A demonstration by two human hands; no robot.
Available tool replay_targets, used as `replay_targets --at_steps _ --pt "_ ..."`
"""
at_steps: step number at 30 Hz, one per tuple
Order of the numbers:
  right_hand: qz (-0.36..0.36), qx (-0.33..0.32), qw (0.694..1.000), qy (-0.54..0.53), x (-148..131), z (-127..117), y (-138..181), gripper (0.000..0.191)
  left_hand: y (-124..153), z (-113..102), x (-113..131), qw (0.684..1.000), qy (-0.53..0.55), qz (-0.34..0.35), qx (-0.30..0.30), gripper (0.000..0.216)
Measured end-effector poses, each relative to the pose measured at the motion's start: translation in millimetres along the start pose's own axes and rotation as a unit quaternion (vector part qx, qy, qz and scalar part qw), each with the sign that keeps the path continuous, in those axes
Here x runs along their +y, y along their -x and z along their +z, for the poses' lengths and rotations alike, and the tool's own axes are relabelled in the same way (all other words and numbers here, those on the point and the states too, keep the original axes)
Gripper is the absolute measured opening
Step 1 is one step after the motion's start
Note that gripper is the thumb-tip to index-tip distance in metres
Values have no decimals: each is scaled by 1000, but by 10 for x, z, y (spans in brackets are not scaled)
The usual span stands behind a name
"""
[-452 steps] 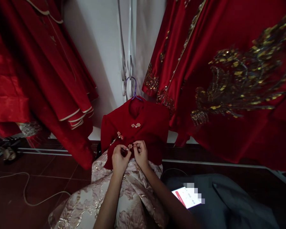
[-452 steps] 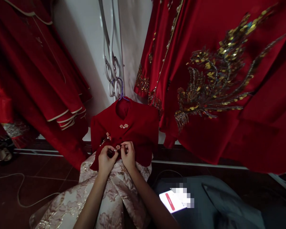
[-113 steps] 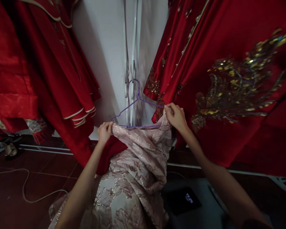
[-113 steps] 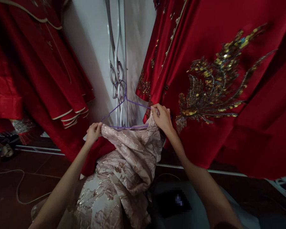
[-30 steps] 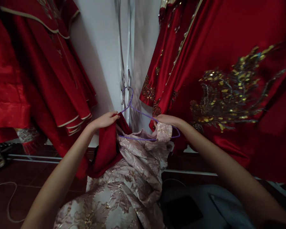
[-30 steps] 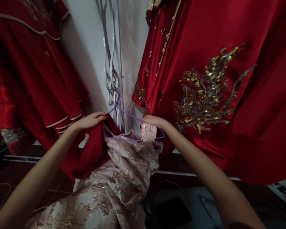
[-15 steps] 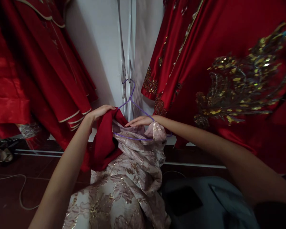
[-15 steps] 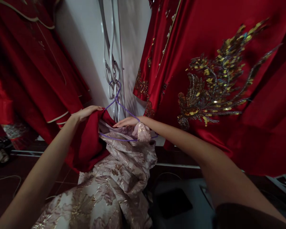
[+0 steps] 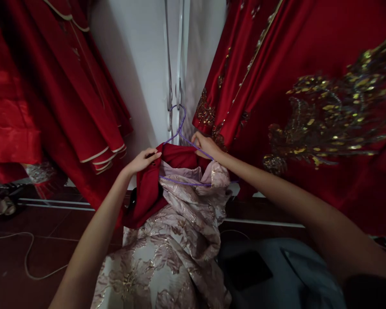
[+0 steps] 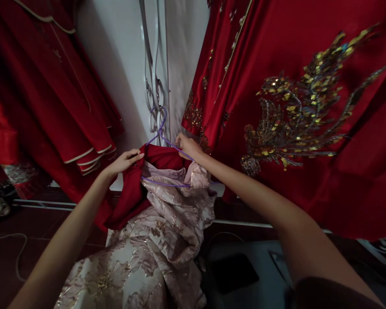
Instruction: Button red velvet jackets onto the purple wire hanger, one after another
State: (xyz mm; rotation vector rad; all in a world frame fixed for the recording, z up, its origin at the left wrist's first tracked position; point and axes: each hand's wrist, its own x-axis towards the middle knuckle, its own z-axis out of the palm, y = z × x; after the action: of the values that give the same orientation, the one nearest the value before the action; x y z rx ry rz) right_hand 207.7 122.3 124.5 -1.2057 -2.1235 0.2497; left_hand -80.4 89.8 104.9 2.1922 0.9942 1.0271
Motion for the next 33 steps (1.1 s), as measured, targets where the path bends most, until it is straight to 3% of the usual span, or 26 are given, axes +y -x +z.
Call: replay_targets --at_steps 2,4,10,14,21,28,31,33 --pt "34 32 997 67 42 -175 24 30 25 126 -98 997 -26 28 72 33" --pt "57 59 984 157 107 -375 101 29 29 224 -163 993 -43 35 106 32" --pt "70 65 949 300 411 -961 631 24 19 336 -145 985 -117 21 127 33" --pt "66 55 953 290 318 -1066 1034 19 87 377 -61 971 -189 6 144 30" --pt "86 54 991 93 -107 -537 1300 26 127 430 -16 961 -226 -7 157 31" --pt "142 121 969 161 -447 318 1024 29 153 553 1 949 -257 -40 181 27" --pt "137 92 972 165 -682 675 995 29 165 522 -16 944 -270 -45 185 24" --pt "119 70 979 151 -774 785 1018 26 166 464 -48 947 -267 -40 172 21"
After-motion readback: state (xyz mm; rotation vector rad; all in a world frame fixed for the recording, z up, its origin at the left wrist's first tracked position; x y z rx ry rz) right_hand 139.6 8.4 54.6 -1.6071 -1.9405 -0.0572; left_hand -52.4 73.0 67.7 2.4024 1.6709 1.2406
